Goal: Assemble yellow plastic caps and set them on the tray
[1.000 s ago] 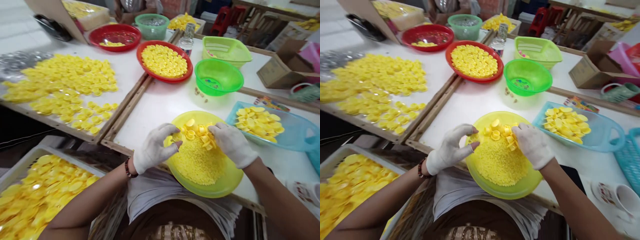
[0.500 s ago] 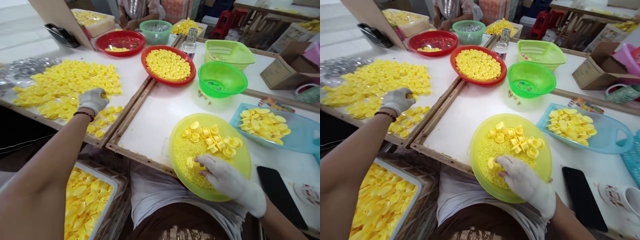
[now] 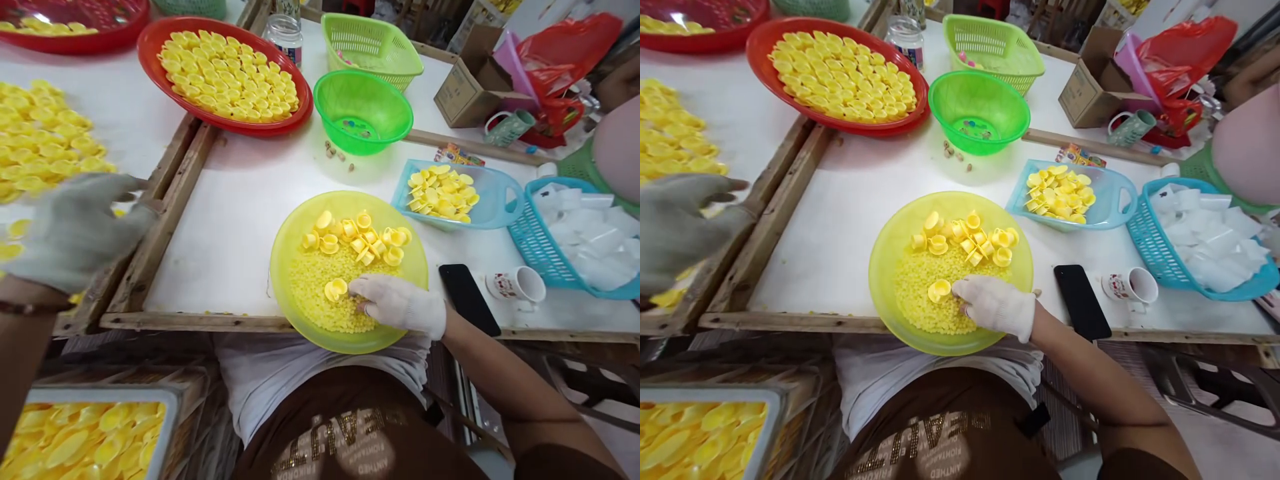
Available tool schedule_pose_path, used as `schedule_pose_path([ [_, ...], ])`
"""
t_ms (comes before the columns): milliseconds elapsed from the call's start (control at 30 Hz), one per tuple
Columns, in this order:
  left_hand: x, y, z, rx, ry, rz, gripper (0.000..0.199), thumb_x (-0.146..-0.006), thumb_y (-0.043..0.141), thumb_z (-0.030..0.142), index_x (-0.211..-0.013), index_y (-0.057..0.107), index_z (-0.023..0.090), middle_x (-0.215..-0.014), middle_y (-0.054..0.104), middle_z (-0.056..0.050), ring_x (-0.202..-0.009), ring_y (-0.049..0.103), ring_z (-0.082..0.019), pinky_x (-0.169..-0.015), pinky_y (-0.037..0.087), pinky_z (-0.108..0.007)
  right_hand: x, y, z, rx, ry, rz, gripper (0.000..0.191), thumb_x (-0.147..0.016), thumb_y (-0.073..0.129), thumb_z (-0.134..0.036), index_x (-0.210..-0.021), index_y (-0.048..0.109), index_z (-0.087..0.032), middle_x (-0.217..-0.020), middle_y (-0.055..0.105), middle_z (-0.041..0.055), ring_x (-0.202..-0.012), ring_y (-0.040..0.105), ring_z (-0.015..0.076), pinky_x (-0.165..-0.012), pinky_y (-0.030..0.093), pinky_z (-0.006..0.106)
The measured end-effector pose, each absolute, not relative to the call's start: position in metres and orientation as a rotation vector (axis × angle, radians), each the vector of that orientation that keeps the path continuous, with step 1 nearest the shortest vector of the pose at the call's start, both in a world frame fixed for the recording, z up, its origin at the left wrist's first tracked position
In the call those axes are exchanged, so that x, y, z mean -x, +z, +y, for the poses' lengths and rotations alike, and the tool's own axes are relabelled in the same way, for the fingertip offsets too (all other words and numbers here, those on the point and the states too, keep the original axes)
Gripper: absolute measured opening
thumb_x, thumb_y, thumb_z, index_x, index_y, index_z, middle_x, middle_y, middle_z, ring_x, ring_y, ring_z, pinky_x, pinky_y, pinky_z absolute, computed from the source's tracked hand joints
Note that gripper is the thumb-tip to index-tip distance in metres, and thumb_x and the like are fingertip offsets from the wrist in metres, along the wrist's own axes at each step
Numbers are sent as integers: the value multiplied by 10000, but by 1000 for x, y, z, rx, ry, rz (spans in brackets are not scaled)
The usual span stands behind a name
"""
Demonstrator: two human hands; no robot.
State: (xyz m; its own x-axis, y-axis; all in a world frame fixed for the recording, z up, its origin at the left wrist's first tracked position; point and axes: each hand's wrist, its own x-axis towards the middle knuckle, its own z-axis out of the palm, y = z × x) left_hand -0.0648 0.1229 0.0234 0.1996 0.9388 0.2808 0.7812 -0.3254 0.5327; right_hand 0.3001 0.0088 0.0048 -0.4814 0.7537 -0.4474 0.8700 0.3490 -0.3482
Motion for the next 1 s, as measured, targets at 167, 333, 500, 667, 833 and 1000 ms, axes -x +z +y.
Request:
schedule_pose_path([
  [167,3,-2,71,-2407,845,1280,237,-946,598,360,-1115,652,204,-1211,649,-53,-1073,641,-222,-971,541,-398,-302,10,16,-1566,-873,2635,137,-934,499,-111,-995,609,-166,-976,640,58,-899,590,177,-862,478,327],
  [333,-59,-8,35,-2602,750,1026,239,-945,561,295,-1133,617,159,-1170,650,-113,-1033,640,-260,-904,536,-435,-293,7,17,-1581,-873,2802,230,-920,484,-78,-1102,590,-170,-1060,657,78,-982,612,194,-917,497,358],
  [500,-93,0,29,-2639,382,1154,358,-819,690,464,-991,639,154,-1022,658,-122,-936,632,-319,-837,519,-494,-308,3,6,-1688,-809,2680,253,-903,496,-75,-1116,598,-166,-1080,676,89,-1014,633,206,-927,501,364],
  [667,-108,-9,31,-2688,254,1195,140,-835,644,262,-943,621,176,-980,648,-104,-907,631,-305,-809,515,-470,-314,-7,-5,-1544,-749,2436,136,-919,549,-177,-1023,635,-163,-979,666,76,-861,626,198,-794,497,337],
  [833,-97,-20,29,-2408,683,1168,274,-854,603,167,-1124,559,190,-1182,650,-87,-1032,651,-245,-886,549,-387,-315,-2,-1,-1643,-826,2638,163,-940,473,-99,-908,615,-171,-890,646,51,-838,607,174,-790,485,318],
  [1000,-96,-21,26,-2338,740,1140,177,-882,606,197,-1056,577,180,-1021,680,-67,-929,662,-228,-827,556,-371,-305,19,6,-1705,-928,3042,132,-974,479,-147,-996,603,-186,-964,657,45,-919,616,162,-856,498,300],
])
